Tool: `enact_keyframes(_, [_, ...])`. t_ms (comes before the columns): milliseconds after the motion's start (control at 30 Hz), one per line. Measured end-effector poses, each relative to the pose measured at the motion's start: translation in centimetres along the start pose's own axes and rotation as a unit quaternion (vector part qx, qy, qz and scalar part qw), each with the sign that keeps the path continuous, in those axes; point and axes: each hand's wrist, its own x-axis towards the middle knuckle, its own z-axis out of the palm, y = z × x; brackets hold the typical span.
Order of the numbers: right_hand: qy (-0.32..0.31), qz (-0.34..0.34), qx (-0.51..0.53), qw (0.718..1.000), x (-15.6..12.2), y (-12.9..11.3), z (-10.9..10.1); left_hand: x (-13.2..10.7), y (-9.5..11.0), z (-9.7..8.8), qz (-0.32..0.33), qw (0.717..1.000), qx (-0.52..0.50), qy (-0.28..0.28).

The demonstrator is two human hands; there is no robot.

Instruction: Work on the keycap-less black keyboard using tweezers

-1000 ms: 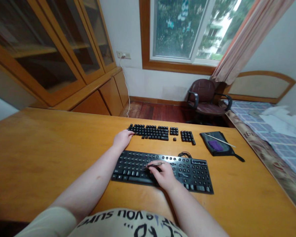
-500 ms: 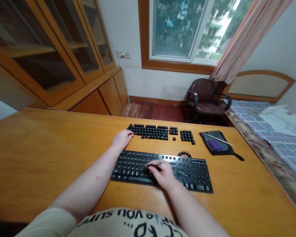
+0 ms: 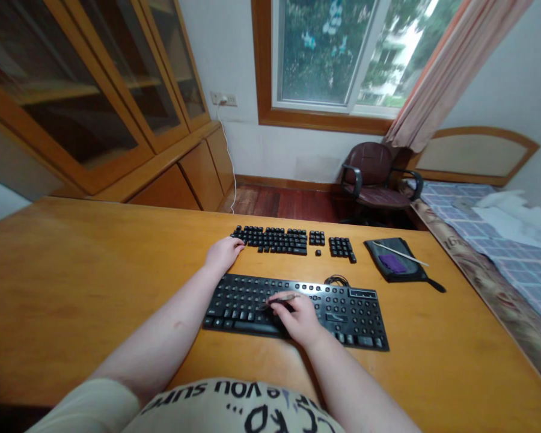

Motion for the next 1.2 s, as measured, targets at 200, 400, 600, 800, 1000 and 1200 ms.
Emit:
enact_keyframes(200, [0.000, -0.008, -0.004, 1.000, 0.1, -0.2, 0.0, -0.1, 0.3, -0.2, 0.009, 1.000, 0.003, 0.004])
enact_keyframes(400, [-0.003, 0.001, -0.026, 1.000, 0.2, 0.0, -0.1, -1.4, 1.3, -2.9, 0.025, 1.000, -0.010, 0.013])
enact_keyframes(600, [-0.047, -0.007, -0.075, 0.996, 0.2, -0.5, 0.0, -8.4, 2.8, -5.8, 0.243, 0.960, -0.094, -0.107])
enact_keyframes(800, [-0.082, 0.006, -0.116, 0.990, 0.3, -0.6, 1.0, -14.5, 2.0, -2.9, 0.241, 0.961, -0.100, -0.094])
enact_keyframes(1000, [-0.113, 0.016, -0.148, 0.982, 0.3, -0.6, 1.7, -14.4, 2.0, -1.2, 0.238, 0.961, -0.113, -0.082])
enact_keyframes(1200, [-0.201, -0.089, -0.169, 0.961, 0.4, -1.9, 1.2, -14.6, 3.3, -1.4, 0.250, 0.957, -0.114, -0.095])
